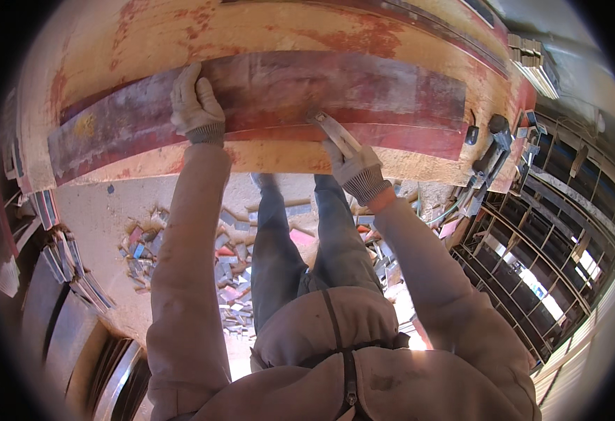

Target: The person positions thin wooden planks onto a curved wooden frame and secures them with a pneumatic nail gun. They repeatedly pick up planks, align them along the curve, and drive nails to fasten them in place.

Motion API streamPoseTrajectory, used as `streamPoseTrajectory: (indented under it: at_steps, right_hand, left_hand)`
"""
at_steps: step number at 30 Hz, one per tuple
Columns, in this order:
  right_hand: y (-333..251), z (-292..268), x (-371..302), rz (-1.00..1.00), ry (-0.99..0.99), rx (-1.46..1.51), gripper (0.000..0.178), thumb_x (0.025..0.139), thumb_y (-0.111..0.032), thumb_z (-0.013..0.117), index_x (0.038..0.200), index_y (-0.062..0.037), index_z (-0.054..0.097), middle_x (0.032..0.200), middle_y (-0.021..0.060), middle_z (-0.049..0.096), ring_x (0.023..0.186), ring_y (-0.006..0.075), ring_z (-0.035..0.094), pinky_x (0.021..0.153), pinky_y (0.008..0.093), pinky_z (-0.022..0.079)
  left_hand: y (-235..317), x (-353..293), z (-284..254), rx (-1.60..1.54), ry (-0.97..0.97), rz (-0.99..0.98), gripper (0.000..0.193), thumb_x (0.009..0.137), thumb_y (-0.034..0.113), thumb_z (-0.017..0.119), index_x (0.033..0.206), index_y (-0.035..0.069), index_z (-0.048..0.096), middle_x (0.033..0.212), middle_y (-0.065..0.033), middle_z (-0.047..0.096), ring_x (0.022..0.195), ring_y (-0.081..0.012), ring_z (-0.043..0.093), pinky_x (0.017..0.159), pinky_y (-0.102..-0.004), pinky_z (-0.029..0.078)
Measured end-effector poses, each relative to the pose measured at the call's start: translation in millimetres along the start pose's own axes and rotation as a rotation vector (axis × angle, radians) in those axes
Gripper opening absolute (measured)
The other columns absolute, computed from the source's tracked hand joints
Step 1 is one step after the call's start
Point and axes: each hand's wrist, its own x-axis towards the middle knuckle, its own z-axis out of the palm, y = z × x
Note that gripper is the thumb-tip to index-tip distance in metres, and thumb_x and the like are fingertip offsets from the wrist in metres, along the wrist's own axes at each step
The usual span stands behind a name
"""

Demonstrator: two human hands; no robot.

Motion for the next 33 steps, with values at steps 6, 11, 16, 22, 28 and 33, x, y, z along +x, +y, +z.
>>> streamPoseTrajectory:
  at_steps: [6, 11, 16, 22, 28, 33]
  right_hand:
    - [60, -37, -2, -0.271, 0.13, 0.081, 0.035, 0.103, -0.017, 0.055, 0.135, -0.0041, 0.06, 0.122, 0.0287, 0.065, 0.107, 0.0393, 0.07, 0.083, 0.0445, 0.058]
    - [105, -42, 7, -0.056, -0.092, -0.029, 0.03, 0.098, -0.035, 0.064, 0.109, -0.0075, 0.06, 0.074, 0.019, 0.065, 0.068, 0.0426, 0.066, 0.057, 0.0535, 0.051]
    - [239, -123, 21, -0.341, 0.134, -0.709, 0.037, 0.094, -0.01, 0.059, 0.13, -0.0136, 0.059, 0.09, 0.0154, 0.061, 0.061, 0.0334, 0.065, 0.049, 0.0454, 0.051]
    - [409, -192, 119, -0.042, 0.282, -0.641, 0.052, 0.099, -0.041, 0.058, 0.14, -0.0086, 0.054, 0.113, 0.024, 0.067, 0.105, 0.0402, 0.067, 0.084, 0.0558, 0.056]
    - [393, -114, 166, 0.331, -0.101, -0.029, 0.07, 0.098, -0.055, 0.061, 0.13, 0.0078, 0.064, 0.121, 0.0297, 0.069, 0.121, 0.0343, 0.065, 0.1, 0.0426, 0.05]
    - [394, -199, 153, 0.292, -0.161, 0.093, 0.083, 0.096, -0.065, 0.056, 0.135, 0.0077, 0.059, 0.127, 0.026, 0.067, 0.118, 0.0316, 0.064, 0.1, 0.0414, 0.049]
  left_hand:
    - [1, -6, 6, 0.31, -0.088, 0.11, 0.034, 0.1, 0.031, 0.063, 0.126, 0.012, 0.07, 0.131, -0.0142, 0.067, 0.121, -0.0371, 0.062, 0.105, -0.0469, 0.048]
    - [17, -8, 15, 0.738, -0.324, 0.027, 0.058, 0.102, 0.05, 0.055, 0.148, 0.015, 0.054, 0.156, -0.0147, 0.047, 0.145, -0.0365, 0.041, 0.118, -0.0526, 0.034]
    - [65, -62, 31, 0.726, -0.356, 0.059, 0.066, 0.106, 0.047, 0.046, 0.161, 0.012, 0.034, 0.167, -0.0189, 0.029, 0.155, -0.0386, 0.024, 0.124, -0.0552, 0.02]
    - [121, -147, 38, 0.493, -0.408, -0.007, 0.074, 0.104, 0.043, 0.052, 0.163, 0.006, 0.027, 0.17, -0.0243, 0.016, 0.157, -0.0431, 0.015, 0.127, -0.055, 0.014]
    - [181, -171, 11, 0.193, -0.512, -0.222, 0.086, 0.096, 0.041, 0.066, 0.161, 0.0, 0.027, 0.167, -0.027, 0.023, 0.156, -0.0395, 0.023, 0.127, -0.0502, 0.019]
    - [164, -119, -16, -0.781, 0.32, -1.341, 0.077, 0.095, 0.037, 0.075, 0.155, 0.006, 0.037, 0.154, -0.0152, 0.041, 0.139, -0.0324, 0.045, 0.105, -0.051, 0.051]
